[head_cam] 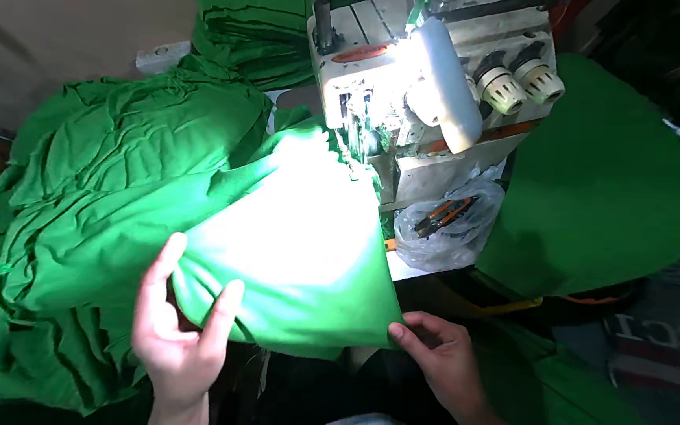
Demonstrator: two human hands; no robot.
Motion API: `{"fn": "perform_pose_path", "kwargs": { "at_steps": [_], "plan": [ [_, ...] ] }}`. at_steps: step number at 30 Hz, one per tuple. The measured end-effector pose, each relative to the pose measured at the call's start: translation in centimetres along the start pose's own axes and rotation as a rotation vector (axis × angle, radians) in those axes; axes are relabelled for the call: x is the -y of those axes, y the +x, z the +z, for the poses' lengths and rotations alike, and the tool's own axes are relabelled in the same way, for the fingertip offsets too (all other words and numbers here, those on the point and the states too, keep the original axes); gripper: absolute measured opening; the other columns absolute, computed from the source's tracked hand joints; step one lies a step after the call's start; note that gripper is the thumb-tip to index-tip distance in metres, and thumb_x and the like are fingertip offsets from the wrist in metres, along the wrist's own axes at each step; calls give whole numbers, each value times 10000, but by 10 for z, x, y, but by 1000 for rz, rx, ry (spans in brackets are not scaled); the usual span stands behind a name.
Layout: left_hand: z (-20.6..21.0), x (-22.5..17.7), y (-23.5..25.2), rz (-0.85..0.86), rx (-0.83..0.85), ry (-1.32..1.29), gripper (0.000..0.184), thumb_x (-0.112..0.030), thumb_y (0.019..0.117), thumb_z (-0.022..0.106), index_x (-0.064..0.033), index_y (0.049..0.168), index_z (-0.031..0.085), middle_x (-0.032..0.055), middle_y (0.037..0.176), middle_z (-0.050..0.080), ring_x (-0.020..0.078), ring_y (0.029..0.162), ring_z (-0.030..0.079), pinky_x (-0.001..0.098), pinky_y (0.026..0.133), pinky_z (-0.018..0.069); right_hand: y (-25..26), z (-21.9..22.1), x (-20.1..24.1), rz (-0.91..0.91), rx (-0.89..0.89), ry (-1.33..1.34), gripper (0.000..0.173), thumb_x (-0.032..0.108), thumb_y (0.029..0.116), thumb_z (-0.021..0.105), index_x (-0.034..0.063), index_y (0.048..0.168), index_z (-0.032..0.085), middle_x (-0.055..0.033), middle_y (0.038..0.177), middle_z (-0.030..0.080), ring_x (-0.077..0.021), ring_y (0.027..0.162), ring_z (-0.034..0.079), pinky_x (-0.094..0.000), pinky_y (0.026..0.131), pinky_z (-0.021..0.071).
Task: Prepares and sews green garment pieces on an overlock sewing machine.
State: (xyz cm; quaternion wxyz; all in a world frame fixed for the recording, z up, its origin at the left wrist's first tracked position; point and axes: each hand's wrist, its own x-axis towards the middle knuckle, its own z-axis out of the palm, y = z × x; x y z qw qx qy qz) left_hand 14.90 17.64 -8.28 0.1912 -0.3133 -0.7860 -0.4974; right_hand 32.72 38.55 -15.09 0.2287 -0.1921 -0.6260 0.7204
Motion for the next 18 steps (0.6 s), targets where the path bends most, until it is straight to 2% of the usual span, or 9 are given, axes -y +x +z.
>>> {"fn": "perform_pose_path", "kwargs": {
  "at_steps": [4,9,12,15,18],
  "plan": [
    [4,13,39,12,32,-97,660,-89,872,662,-4,1480,420,-52,1422,548,9,1239,565,235,1046,496,27,11,2,-61,6,21,57,54,902,705,65,904,761,87,820,746,50,746,684,-137,699,583],
    [10,22,88,52,73,-172,627,19,868,603,42,1463,407,-35,1383,563,17,1206,594,222,1031,510,64,26,9,-173,-35,7,52,13,898,691,28,873,735,75,782,722,61,702,655,-119,673,561],
    [14,27,115,79,97,-239,634,43,863,626,66,1451,388,-11,1391,561,36,1227,586,255,1053,502,85,33,15,-228,-66,-2,52,-2,893,693,23,864,728,56,767,723,44,686,662,-138,664,573],
    [19,33,136,51,107,-236,648,44,859,626,80,1452,369,44,1401,540,37,1221,584,235,1043,500,100,37,21,-231,-91,-5,71,1,886,695,50,845,726,66,710,700,33,633,643,-152,633,567],
    [19,39,148,-44,138,-67,650,-33,900,648,53,1484,376,134,1432,520,75,1241,580,231,1033,500,109,41,26,-216,-118,-4,74,21,884,725,64,824,733,61,666,687,28,579,621,-154,565,542]
  ]
}}
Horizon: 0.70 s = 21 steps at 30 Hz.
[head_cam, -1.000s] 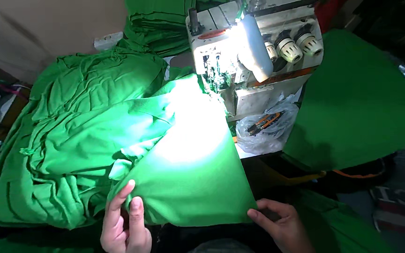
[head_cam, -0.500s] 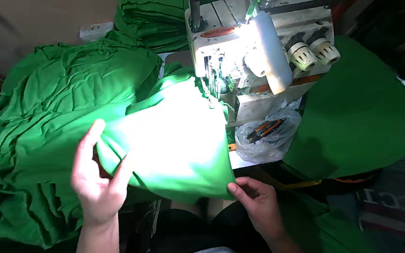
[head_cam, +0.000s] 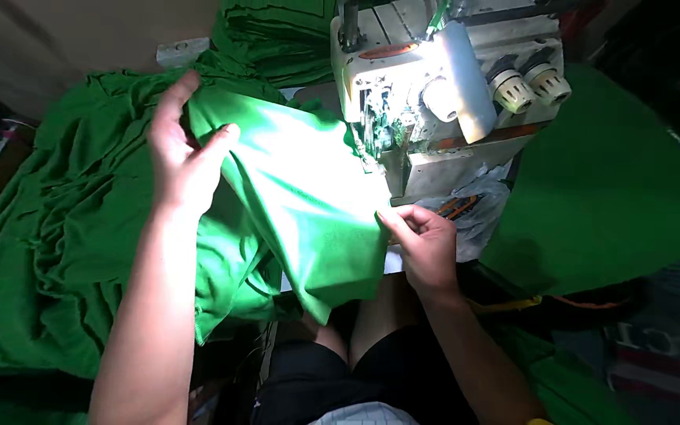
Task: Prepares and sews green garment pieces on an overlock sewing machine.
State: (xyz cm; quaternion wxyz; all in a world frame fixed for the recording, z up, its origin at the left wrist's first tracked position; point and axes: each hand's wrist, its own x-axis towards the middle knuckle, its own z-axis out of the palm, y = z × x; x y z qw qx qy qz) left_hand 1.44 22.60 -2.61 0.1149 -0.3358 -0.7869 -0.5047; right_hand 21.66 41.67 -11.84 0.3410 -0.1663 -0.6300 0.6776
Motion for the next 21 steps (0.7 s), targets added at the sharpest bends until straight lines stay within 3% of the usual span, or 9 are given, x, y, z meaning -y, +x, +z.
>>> {"fn": "perform_pose_path", "kwargs": {
  "at_steps": [2,4,7,9,11,13,15,19,21],
  "plan": [
    [-9,-14,-9,-164,41,307,700,-215,987,645,11,1558,310,270,1498,462,283,1317,551,417,1073,473,0,0,0,23,1,-3,51,34,894,733,55,848,730,46,686,696,14,589,631,-164,575,549],
    [-16,-31,-41,-130,-2,486,719,-293,1028,599,59,1559,263,382,1455,430,453,1200,585,552,946,514,-10,-7,-3,27,49,-35,25,54,910,718,33,909,733,37,743,715,16,648,657,-164,630,570],
    [-5,-41,-136,102,-194,410,382,-199,1021,580,65,1286,502,206,1178,604,172,911,624,310,760,529,-47,-21,-11,79,125,-140,112,107,916,710,-1,921,740,19,792,726,39,712,662,-153,681,565],
    [31,-42,-207,18,-214,223,211,-223,985,615,-21,1015,563,14,896,601,-27,774,581,136,689,497,-75,-28,-20,139,120,-160,122,97,908,708,-20,921,744,7,809,734,53,734,664,-137,700,559],
    [66,-33,-264,-245,-109,28,245,-230,931,694,1,966,618,25,903,642,-38,781,614,113,674,523,-100,-35,-36,198,87,-138,108,67,903,704,-29,933,744,-1,824,745,55,749,676,-128,714,566],
    [88,-26,-286,-532,-18,-99,409,-187,883,738,121,1124,617,150,1055,682,59,898,671,201,743,557,-118,-41,-47,282,61,-154,104,50,903,701,-41,938,739,-15,815,741,48,736,675,-132,709,564],
    [104,-24,-279,-674,-54,-193,470,-127,830,780,132,1174,593,130,1064,700,59,946,681,224,824,561,-128,-45,-53,344,56,-180,108,40,911,699,-54,947,737,-23,816,739,49,733,669,-130,715,557],
    [117,-21,-269,-683,-216,-235,99,-46,851,765,14,898,700,-28,798,722,-34,773,681,171,756,578,-140,-56,-59,329,70,-230,126,65,924,690,-50,931,742,-20,803,729,65,716,645,-115,701,535],
    [111,-15,-276,-613,-214,-126,113,-66,863,756,-2,782,710,-45,708,686,-68,691,637,139,689,541,-142,-61,-60,287,77,-255,133,82,911,702,-42,913,749,-19,802,729,72,721,639,-111,702,528]
  ]
}}
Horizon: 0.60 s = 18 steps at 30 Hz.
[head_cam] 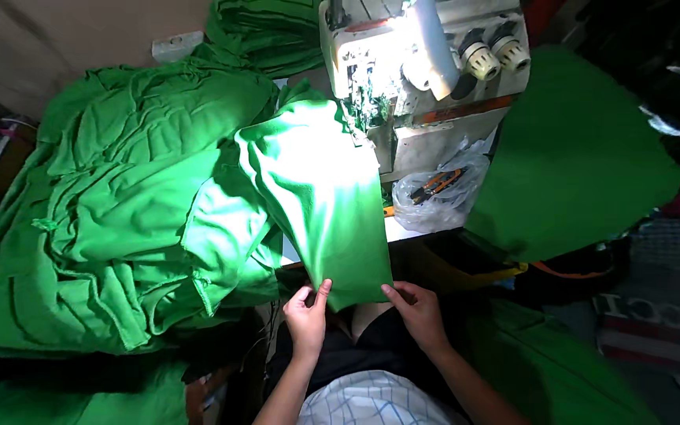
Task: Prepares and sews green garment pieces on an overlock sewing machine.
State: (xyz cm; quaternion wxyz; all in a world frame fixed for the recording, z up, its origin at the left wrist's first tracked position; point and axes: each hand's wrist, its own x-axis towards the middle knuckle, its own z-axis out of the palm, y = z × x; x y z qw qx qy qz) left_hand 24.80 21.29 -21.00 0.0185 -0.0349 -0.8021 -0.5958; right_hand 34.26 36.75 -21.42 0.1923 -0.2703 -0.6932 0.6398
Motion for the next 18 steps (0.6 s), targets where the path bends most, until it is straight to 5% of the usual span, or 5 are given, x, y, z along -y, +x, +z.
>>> {"fn": "perform_pose_path", "kwargs": {
  "at_steps": [7,10,12,15,18],
  "plan": [
    [-14,-15,-1,-251,98,-324,129,-4,854,708,-16,953,627,-23,816,700,42,778,693,227,740,596,-7,-1,3,-27,-13,44,96,75,895,718,-11,874,756,16,787,733,88,720,646,-103,703,541],
    [-19,-25,-6,-283,302,-452,817,-191,771,805,34,1396,329,25,1121,677,71,953,709,278,819,620,-16,-8,14,-4,28,51,129,78,922,674,-19,892,754,26,780,731,78,711,654,-117,696,555],
    [-23,-29,-22,65,253,-309,994,-204,815,811,106,1526,189,28,1305,646,13,1003,706,229,846,614,-29,-18,31,37,57,77,114,58,920,669,-24,902,746,40,776,728,61,695,666,-141,677,576],
    [-26,-36,-43,495,40,-25,570,-208,978,683,-244,1505,469,-222,1436,551,-167,1180,541,104,1000,471,-43,-28,54,115,107,157,67,-3,914,669,-14,933,733,61,781,734,30,666,682,-184,633,600],
    [-21,-35,-44,575,-32,68,204,-182,1044,578,-151,1226,665,-110,1183,680,-145,1134,562,93,979,452,-41,-27,59,128,125,229,97,-47,913,652,-3,962,724,61,823,752,2,699,708,-214,649,620]
  ]
}}
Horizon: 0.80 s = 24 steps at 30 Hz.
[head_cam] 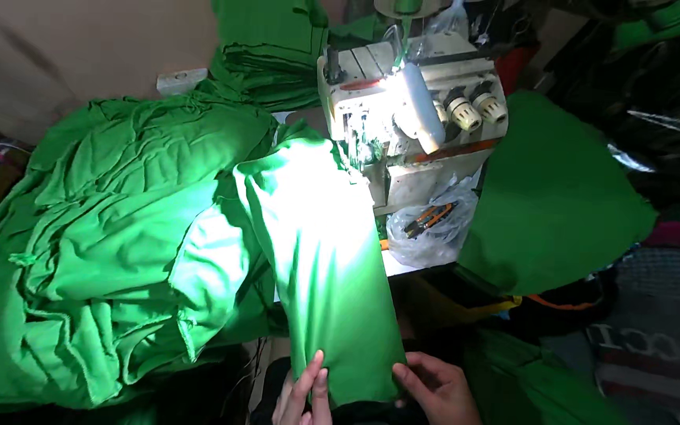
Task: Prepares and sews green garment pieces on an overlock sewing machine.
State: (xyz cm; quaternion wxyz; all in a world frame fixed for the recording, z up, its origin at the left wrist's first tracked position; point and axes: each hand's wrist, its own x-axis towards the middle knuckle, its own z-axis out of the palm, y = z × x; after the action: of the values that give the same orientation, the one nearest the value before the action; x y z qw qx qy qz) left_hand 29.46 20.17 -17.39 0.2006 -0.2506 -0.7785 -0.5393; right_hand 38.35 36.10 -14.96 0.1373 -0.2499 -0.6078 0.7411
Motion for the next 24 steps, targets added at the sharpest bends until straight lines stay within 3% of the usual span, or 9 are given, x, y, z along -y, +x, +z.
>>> {"fn": "perform_pose_path", "kwargs": {
  "at_steps": [1,4,7,11,15,18,21,24],
  "plan": [
    [3,2,4,1,-2,17,206,-184,1053,558,-107,1209,668,-65,1163,678,-140,1132,557,88,979,441,4,1,2,-3,0,10,110,-59,914,640,-5,972,717,56,829,754,-8,703,715,-221,653,625],
    [12,9,21,-10,-23,45,264,-239,1056,556,-118,1265,662,-114,1257,664,-161,1201,518,92,1034,409,16,5,9,-15,3,32,141,-81,914,622,-11,1000,709,52,843,757,-19,705,720,-228,656,630],
    [20,13,44,3,-62,21,317,-237,1035,592,-98,1314,651,-83,1275,659,-134,1196,527,102,1032,420,33,7,16,-39,12,40,140,-80,928,604,-2,996,698,53,828,750,-23,687,715,-226,639,627],
    [27,17,76,17,-93,9,367,-162,987,630,78,1264,627,22,1199,698,-120,1138,563,99,1003,440,59,15,20,-145,3,29,111,-21,947,616,54,946,698,86,787,729,8,646,686,-185,596,605],
    [30,23,108,19,-36,-70,492,-131,947,664,155,1325,533,69,1258,671,-99,1120,584,114,969,485,88,23,27,-262,-21,-4,101,39,955,621,76,893,692,98,741,709,27,633,671,-160,588,588],
    [33,23,134,22,-19,-85,594,-93,868,708,221,1319,482,101,1199,674,-104,1038,596,102,916,495,112,28,36,-338,-18,-18,106,47,956,615,84,880,679,103,737,698,31,636,662,-152,588,576],
    [38,25,162,-6,1,-114,642,-9,806,715,202,1359,467,112,1201,667,-77,998,605,114,879,502,136,33,46,-413,-10,-17,91,15,942,619,59,889,678,95,754,690,28,643,653,-152,600,575],
    [42,24,187,-45,27,-137,651,7,814,738,147,1391,474,72,1292,650,-61,1115,611,139,954,514,158,38,58,-483,-56,-50,120,2,905,623,86,825,655,109,709,654,54,606,607,-125,574,532]
  ]
}}
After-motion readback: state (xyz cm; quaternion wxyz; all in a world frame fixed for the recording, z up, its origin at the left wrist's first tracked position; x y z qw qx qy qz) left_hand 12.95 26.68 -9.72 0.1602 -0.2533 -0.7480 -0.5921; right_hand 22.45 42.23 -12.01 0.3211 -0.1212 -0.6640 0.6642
